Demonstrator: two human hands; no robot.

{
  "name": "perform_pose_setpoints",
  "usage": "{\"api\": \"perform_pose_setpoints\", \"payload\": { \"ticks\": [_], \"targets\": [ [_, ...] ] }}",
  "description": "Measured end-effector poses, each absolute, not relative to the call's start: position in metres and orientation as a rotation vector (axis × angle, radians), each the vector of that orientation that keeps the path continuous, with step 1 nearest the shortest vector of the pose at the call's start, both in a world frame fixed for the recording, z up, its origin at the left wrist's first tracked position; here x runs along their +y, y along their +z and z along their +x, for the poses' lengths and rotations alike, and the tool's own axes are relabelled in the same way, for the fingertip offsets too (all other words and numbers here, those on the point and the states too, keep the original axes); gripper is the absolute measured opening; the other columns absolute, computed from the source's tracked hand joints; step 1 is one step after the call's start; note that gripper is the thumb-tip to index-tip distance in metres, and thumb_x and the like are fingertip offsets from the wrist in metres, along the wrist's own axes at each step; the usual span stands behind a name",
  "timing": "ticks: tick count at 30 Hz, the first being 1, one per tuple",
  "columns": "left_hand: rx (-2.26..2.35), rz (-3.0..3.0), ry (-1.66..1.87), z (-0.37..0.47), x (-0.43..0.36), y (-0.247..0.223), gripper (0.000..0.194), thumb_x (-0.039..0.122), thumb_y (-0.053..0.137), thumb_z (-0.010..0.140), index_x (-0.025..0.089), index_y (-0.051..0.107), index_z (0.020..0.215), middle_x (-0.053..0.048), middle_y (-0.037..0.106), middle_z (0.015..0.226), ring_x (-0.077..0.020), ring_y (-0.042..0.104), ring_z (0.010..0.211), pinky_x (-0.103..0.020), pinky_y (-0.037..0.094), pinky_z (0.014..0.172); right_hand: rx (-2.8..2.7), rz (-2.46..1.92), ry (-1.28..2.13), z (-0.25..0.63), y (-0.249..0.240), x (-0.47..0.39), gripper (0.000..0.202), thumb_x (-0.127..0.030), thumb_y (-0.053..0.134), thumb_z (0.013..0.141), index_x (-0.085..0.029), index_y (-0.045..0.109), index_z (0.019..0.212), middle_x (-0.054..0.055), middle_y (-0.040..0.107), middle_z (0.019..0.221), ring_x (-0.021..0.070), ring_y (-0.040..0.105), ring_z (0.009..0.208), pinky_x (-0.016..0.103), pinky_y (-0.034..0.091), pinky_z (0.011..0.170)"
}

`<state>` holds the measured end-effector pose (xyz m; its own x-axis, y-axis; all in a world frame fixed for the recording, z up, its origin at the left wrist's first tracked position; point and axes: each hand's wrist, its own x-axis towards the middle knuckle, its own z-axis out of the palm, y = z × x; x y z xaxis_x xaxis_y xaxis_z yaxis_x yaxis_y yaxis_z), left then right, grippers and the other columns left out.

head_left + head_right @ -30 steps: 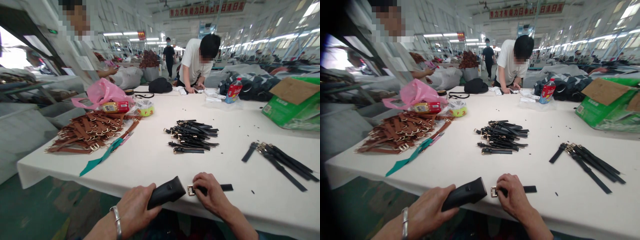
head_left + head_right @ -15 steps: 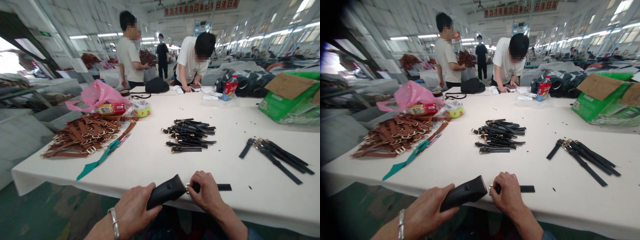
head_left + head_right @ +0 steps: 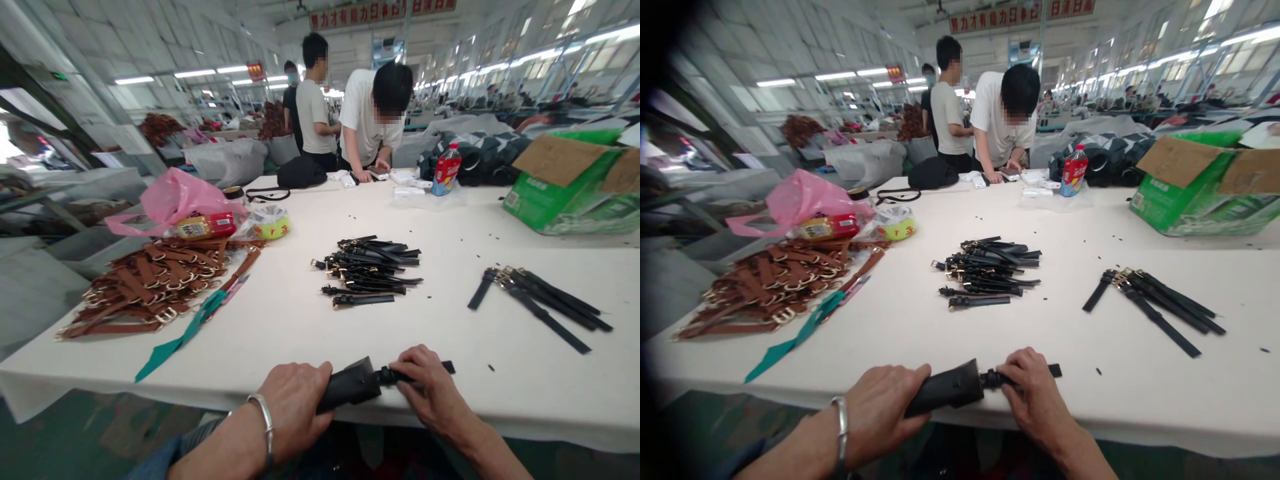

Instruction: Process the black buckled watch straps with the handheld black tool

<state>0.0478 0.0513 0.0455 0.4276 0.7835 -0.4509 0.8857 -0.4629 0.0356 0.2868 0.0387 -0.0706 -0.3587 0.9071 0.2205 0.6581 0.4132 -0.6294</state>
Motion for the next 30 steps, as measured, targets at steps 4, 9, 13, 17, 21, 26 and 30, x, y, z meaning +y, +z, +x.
{"api": "perform_pose_setpoints", "payload": {
  "ticks": [4,9,13,17,21,26,30],
  "targets": [
    [1.401,2.493,-0.574,0.065,0.056,0.047,0.023,0.033,0.045,0.069,0.021,0.05,0.088,-0.007,0.065,0.081,-0.0276,0.061,0.074,-0.041,0.047,0.064,-2.158,-1.276,0.672,0.287,-0.067,0.042,0.02,-0.012,0.05,0.075,-0.023,0.061,0.089,0.005,0.052,0.084,0.0195,0.046,0.082,0.033,0.039,0.069],
    [1.42,2.504,-0.606,0.079,0.057,0.045,0.025,0.033,0.046,0.068,0.02,0.05,0.089,-0.008,0.065,0.079,-0.0281,0.061,0.072,-0.042,0.048,0.063,-2.155,-1.281,0.67,0.288,-0.068,0.044,0.021,-0.009,0.048,0.076,-0.022,0.06,0.089,0.005,0.051,0.083,0.0192,0.045,0.081,0.033,0.039,0.069],
    [1.439,2.409,-0.652,0.067,0.055,0.048,0.029,0.035,0.041,0.073,0.02,0.049,0.097,-0.009,0.065,0.088,-0.0271,0.06,0.081,-0.041,0.047,0.07,-2.141,-1.254,0.684,0.288,-0.07,0.043,0.024,-0.008,0.047,0.077,-0.022,0.059,0.093,0.005,0.051,0.084,0.0196,0.044,0.082,0.034,0.039,0.07],
    [1.456,2.407,-0.695,0.068,0.056,0.051,0.028,0.034,0.041,0.073,0.02,0.05,0.096,-0.009,0.065,0.087,-0.0281,0.06,0.081,-0.043,0.046,0.07,-2.109,-1.262,0.697,0.288,-0.076,0.043,0.034,-0.008,0.048,0.076,-0.023,0.053,0.107,0.006,0.051,0.087,0.0204,0.044,0.084,0.036,0.04,0.074],
    [1.43,2.472,-0.687,0.085,0.061,0.051,0.026,0.034,0.044,0.07,0.02,0.052,0.09,-0.009,0.064,0.082,-0.0279,0.06,0.076,-0.041,0.047,0.066,-2.06,-1.259,0.712,0.29,-0.082,0.042,0.053,-0.007,0.047,0.076,-0.022,0.036,0.125,0.006,0.052,0.092,0.0207,0.043,0.087,0.04,0.038,0.081],
    [1.452,2.446,-0.676,0.079,0.062,0.051,0.03,0.037,0.041,0.073,0.02,0.051,0.095,-0.008,0.064,0.085,-0.0261,0.06,0.079,-0.039,0.047,0.068,-2.105,-1.23,0.689,0.296,-0.077,0.041,0.051,-0.009,0.047,0.075,-0.023,0.038,0.123,0.006,0.053,0.094,0.0203,0.044,0.088,0.039,0.038,0.081],
    [1.453,2.404,-0.722,0.066,0.06,0.054,0.031,0.038,0.041,0.073,0.02,0.052,0.096,-0.01,0.064,0.088,-0.0272,0.059,0.082,-0.04,0.046,0.07,-2.136,-1.323,0.578,0.311,-0.069,0.041,0.032,-0.015,0.053,0.074,-0.024,0.055,0.104,0.006,0.054,0.093,0.0208,0.046,0.087,0.037,0.038,0.075]
  ]
}}
